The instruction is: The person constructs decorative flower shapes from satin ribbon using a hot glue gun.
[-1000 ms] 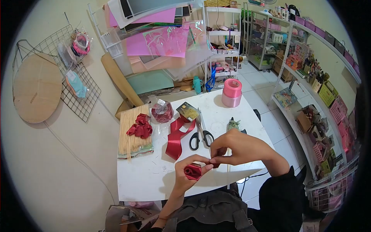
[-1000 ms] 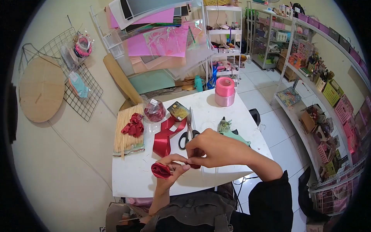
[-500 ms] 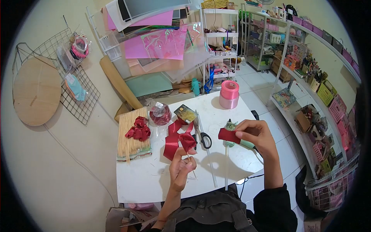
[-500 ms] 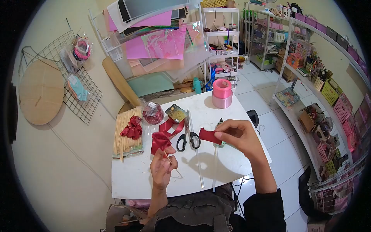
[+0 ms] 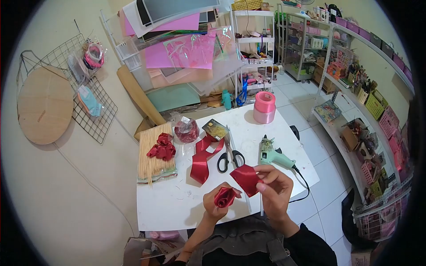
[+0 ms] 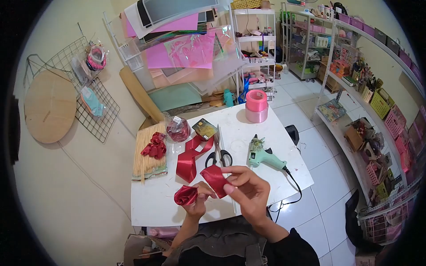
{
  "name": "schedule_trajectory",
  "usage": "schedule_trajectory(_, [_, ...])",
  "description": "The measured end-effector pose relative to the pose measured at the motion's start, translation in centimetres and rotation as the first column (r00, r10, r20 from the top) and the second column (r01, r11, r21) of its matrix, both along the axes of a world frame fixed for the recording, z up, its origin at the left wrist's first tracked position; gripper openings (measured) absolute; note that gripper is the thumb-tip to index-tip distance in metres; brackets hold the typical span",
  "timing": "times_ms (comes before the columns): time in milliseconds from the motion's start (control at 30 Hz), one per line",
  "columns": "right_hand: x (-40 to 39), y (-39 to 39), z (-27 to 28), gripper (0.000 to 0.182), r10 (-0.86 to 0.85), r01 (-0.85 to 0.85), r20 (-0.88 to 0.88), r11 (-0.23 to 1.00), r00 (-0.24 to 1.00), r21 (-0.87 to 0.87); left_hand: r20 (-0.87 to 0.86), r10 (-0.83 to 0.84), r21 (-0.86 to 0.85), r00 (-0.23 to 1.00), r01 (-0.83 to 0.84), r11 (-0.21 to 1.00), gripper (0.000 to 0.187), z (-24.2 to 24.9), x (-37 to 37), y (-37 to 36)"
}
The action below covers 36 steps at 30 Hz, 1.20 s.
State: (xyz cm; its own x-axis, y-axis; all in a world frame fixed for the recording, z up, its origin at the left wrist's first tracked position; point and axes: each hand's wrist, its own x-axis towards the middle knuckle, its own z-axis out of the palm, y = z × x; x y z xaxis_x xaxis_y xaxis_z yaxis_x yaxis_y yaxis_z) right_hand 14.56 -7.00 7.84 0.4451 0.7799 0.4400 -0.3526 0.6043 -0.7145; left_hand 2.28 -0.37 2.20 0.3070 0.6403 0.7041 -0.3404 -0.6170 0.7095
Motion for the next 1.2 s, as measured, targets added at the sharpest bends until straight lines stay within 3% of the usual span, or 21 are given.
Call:
schedule_trajectory(33, [-0.3,-0.1,0.2,0.008,0.045,-0.045,0.021,0.999,0.999,0.009,-0.019,0.01,-0.05,1.0,-0.011,0.999,0.01,-0.3,-0.2,-0.1])
schedule_trajectory(67, [-0.5,-0.2,0.4,0.008,0.09,-0.091,0.044,0.996,0.995,0.016,-0.037,0.02,-0.101,0.999,-0.023,0.995,0.017,-0.7,-0.5,-0.2])
schedule_trajectory(100, [-0.7,-0.4,0.5,0.008,0.11,-0.11,0.042,0.994,0.993,0.002,-0.094,0.167,0.045,0.981,-0.163,0.986,0.024,-2.9,-0.9,0.4])
schedule_trajectory(133, [-0.8,-0.5,0.6,0.008,0.11,-0.11,0.045,0.994,0.993,0.001,-0.09,0.167,0.044,0.982,-0.164,0.985,0.024,-2.7,-1.0,0.4])
schedule_trajectory(200, [-1.1,-0.6,0.8,0.008,0.131,-0.136,0.095,0.989,0.987,0.049,-0.137,0.292,0.305,0.947,-0.24,0.922,0.029,-1.9,-1.0,0.2])
schedule_trajectory(233, [-1.3,-0.6,1.0,0.008,0.122,-0.127,0.097,0.991,0.988,0.051,-0.136,0.162,0.142,0.977,-0.143,0.98,0.031,-2.1,-0.9,0.3])
schedule_trajectory(267, [-1.4,-0.7,1.1,0.008,0.121,-0.126,0.098,0.991,0.988,0.051,-0.135,0.161,0.142,0.978,-0.142,0.98,0.031,-2.8,-1.0,0.3])
schedule_trajectory(333, [-1.6,-0.7,1.2,0.009,0.155,-0.162,0.118,0.985,0.981,0.052,-0.255,0.034,-0.088,0.966,-0.058,0.994,0.034,-4.9,-1.4,0.4])
schedule_trajectory(400, [-1.9,-0.7,1.3,0.009,0.143,-0.147,0.106,0.989,0.984,0.029,-0.227,0.009,-0.112,0.974,-0.035,0.993,0.036,-5.3,-1.4,0.5])
schedule_trajectory(467, [-2.0,-0.7,1.4,0.01,0.131,-0.132,0.098,0.991,0.987,0.004,-0.247,-0.215,-0.198,0.945,0.168,0.966,0.019,-5.0,-1.6,0.5])
schedule_trajectory(500, [-2.0,-0.7,1.5,0.01,0.174,-0.174,0.062,0.985,0.983,-0.002,-0.246,-0.215,-0.199,0.945,0.168,0.966,0.019,-5.3,-1.5,0.6])
schedule_trajectory(567, [-2.1,-0.8,1.7,0.01,0.214,-0.214,0.026,0.977,0.976,-0.005,-0.199,-0.153,-0.181,0.968,0.117,0.976,0.036,-6.4,-1.4,1.1])
schedule_trajectory(667, [-2.2,-0.9,1.8,0.009,0.243,-0.244,-0.031,0.969,0.97,-0.034,-0.184,-0.082,-0.19,0.979,0.047,0.981,0.036,-8.6,-1.0,1.3])
schedule_trajectory(767, [-2.2,-1.0,1.7,0.01,0.26,-0.262,-0.034,0.964,0.965,-0.054,-0.177,0.013,-0.099,0.984,-0.031,0.995,0.036,-5.4,-1.0,0.4])
schedule_trajectory(900, [-2.3,-0.9,1.8,0.011,0.275,-0.281,-0.089,0.958,0.957,-0.061,-0.248,-0.016,-0.15,0.969,-0.022,0.988,0.036,-5.4,-1.3,0.7])
schedule_trajectory(967, [-2.3,-0.9,1.8,0.011,0.277,-0.284,-0.112,0.958,0.954,-0.047,-0.298,0.017,0.066,0.955,0.002,0.998,0.037,-5.2,-1.3,0.9])
schedule_trajectory(1033, [-1.8,-0.9,1.3,0.008,0.408,-0.404,-0.079,0.912,0.909,0.067,-0.24,0.02,0.039,0.971,-0.012,0.999,0.036,-6.2,-1.2,1.0])
schedule_trajectory(1133, [-1.7,-1.0,1.5,0.008,0.386,-0.385,0.001,0.921,0.923,0.05,-0.165,-0.015,-0.079,0.986,0.002,0.997,0.033,-5.7,-1.2,0.5])
schedule_trajectory(1200, [-1.8,-0.8,1.1,0.009,0.411,-0.406,-0.043,0.909,0.91,0.095,-0.145,-0.051,-0.169,0.988,0.026,0.985,0.032,-4.6,-1.3,0.1])
